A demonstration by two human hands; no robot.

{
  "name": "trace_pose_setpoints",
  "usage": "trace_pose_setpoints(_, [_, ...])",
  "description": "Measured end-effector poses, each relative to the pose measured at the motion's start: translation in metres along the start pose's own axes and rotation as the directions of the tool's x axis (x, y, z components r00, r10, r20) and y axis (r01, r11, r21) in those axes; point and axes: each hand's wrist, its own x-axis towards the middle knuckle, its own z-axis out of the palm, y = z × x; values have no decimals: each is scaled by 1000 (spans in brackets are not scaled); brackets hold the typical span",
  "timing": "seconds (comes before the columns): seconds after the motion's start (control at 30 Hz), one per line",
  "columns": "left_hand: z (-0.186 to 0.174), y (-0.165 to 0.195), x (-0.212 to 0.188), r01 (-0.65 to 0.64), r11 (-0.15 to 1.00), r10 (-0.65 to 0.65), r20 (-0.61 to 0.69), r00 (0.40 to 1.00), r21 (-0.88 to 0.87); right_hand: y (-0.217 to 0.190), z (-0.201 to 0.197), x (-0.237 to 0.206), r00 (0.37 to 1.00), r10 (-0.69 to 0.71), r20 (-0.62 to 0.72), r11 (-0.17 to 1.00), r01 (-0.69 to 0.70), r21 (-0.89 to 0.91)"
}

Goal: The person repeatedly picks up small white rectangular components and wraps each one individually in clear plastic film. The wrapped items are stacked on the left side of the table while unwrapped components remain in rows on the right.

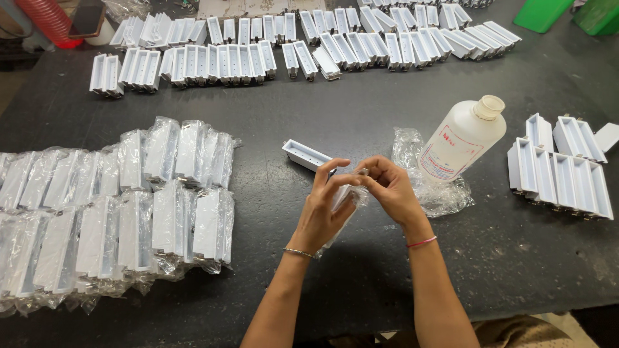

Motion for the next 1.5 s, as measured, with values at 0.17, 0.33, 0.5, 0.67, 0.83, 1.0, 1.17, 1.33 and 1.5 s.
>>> trace_pose_setpoints(0.17, [1, 3, 2, -47, 999, 47, -73, 996, -9, 4, 6, 1, 999, -10, 41, 984, 3, 177])
trace_pose_setpoints(0.33, [0, 1, 1, -31, 999, 29, -90, 996, -14, 13, 6, 1, 996, -47, 74, 952, 23, 304])
trace_pose_setpoints(0.5, [-2, -4, 0, -34, 999, 36, -112, 993, 24, 4, 4, -1, 991, -54, 125, 963, 18, 268])
trace_pose_setpoints(0.67, [-8, -9, 2, 29, 998, -22, -129, 991, 53, -23, 6, -7, 971, -26, 239, 987, -13, 162])
trace_pose_setpoints(0.83, [-13, -6, 3, 37, 998, -30, -119, 992, 58, -36, 15, -6, 970, -6, 243, 998, -11, 70])
trace_pose_setpoints(1.0, [-11, -4, 5, -13, 996, 22, -106, 994, 87, -31, 14, -6, 989, 19, 148, 998, -27, 54])
trace_pose_setpoints(1.17, [-9, -6, 3, 11, 997, -5, -85, 996, 73, -23, 15, -5, 995, -30, 92, 994, 20, 108])
trace_pose_setpoints(1.33, [-6, -17, 1, -52, 998, 54, -89, 995, 20, -20, 17, -3, 992, -87, 92, 989, 75, 124])
trace_pose_setpoints(1.5, [0, -23, -1, -63, 991, 74, -96, 993, 117, -17, 16, -4, 993, -87, 77, 993, 80, 92])
